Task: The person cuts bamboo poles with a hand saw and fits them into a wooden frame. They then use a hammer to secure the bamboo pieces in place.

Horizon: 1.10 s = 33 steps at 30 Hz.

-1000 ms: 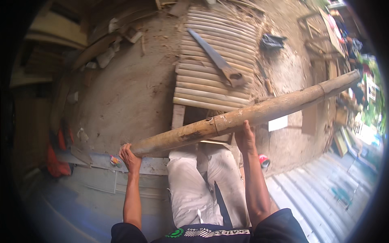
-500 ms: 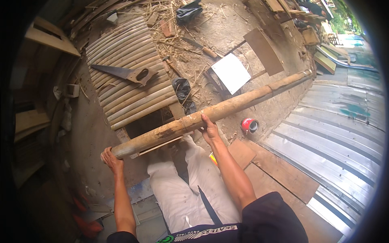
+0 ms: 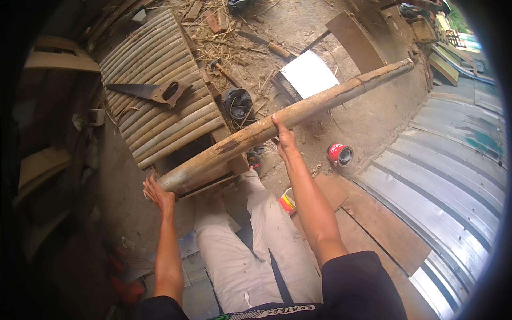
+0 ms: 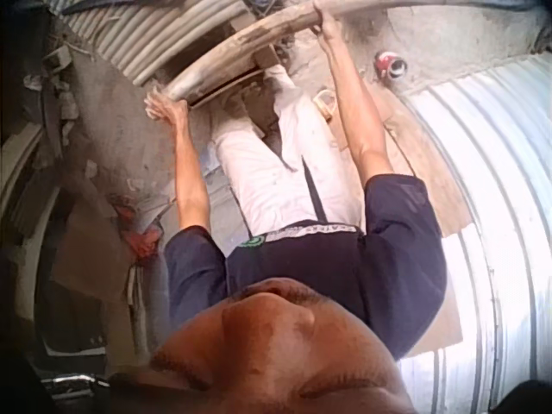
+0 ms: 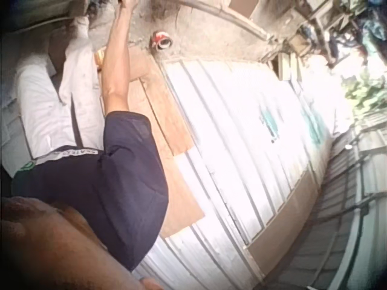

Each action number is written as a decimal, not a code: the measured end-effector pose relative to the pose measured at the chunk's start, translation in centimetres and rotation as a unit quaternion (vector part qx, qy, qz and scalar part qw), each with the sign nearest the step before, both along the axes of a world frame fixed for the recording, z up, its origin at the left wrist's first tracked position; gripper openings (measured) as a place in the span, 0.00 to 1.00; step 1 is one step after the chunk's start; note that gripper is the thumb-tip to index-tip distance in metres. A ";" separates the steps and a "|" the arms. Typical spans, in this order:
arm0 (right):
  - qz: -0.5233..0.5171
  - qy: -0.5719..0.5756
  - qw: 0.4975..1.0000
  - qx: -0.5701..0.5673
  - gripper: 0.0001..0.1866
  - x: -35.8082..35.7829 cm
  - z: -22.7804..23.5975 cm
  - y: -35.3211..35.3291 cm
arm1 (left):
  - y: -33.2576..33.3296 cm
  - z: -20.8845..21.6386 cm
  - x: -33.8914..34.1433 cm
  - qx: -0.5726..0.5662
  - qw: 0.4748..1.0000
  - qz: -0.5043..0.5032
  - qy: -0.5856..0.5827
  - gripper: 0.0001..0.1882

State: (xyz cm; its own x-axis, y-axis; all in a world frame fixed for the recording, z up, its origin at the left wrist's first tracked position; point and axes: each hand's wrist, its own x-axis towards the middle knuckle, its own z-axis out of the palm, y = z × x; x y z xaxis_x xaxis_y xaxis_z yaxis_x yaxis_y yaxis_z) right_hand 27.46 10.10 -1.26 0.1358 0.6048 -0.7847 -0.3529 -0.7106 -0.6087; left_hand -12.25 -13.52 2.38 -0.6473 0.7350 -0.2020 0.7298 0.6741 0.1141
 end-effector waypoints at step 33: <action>0.001 -0.003 1.000 -0.010 0.38 2.8 -0.1 -1.3 | 1.1 -1.0 0.2 0.009 1.000 -0.008 -0.026 0.37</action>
State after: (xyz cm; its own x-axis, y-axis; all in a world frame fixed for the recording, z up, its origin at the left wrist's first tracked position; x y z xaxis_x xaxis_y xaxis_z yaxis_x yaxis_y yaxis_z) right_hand 30.26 8.84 -1.31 0.1403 0.5898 -0.7953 -0.3482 -0.7225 -0.5972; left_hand -12.05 -12.38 1.38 -0.6236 0.7496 -0.2220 0.7337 0.6592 0.1648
